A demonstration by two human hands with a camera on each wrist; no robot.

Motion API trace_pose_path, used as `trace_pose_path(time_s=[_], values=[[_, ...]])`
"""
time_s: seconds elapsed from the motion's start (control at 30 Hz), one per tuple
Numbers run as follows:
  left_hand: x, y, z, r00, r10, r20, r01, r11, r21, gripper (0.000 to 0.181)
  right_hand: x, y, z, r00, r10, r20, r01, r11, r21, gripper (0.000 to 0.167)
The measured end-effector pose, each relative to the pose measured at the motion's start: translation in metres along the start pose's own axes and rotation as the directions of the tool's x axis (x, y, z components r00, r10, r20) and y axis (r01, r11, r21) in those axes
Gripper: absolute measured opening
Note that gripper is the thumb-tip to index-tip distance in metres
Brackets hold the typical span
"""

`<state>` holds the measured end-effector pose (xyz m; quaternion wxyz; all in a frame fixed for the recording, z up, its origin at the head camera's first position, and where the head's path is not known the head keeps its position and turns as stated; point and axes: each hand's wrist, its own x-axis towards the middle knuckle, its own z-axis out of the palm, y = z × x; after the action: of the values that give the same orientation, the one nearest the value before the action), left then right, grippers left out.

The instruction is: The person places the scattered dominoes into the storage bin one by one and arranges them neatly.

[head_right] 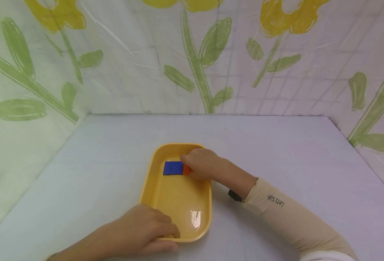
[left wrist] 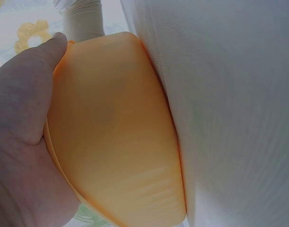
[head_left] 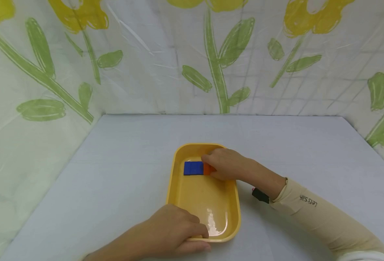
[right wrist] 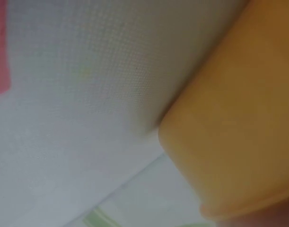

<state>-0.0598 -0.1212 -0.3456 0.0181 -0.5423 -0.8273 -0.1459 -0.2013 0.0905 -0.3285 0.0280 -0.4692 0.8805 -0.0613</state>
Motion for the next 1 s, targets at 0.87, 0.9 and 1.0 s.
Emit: trace_pose_path(time_s=[0.87,0.9,1.0], values=[[0.000,0.000,0.000,1.000,0.008,-0.015,-0.007,1.000,0.021,0.029,-0.003,0.005,0.002,1.000,0.012,-0.017,-0.010,0.991,0.132,0.017],[0.000,0.000,0.000,1.000,0.010,-0.017,-0.010,1.000,0.022,0.029,-0.005,0.006,0.002,1.000,0.012,-0.029,-0.008,0.990,0.144,0.017],[0.000,0.000,-0.001,1.000,0.003,0.006,-0.003,1.000,0.005,0.029,-0.014,0.007,0.001,0.995,-0.015,-0.095,0.029,0.988,0.152,0.017]])
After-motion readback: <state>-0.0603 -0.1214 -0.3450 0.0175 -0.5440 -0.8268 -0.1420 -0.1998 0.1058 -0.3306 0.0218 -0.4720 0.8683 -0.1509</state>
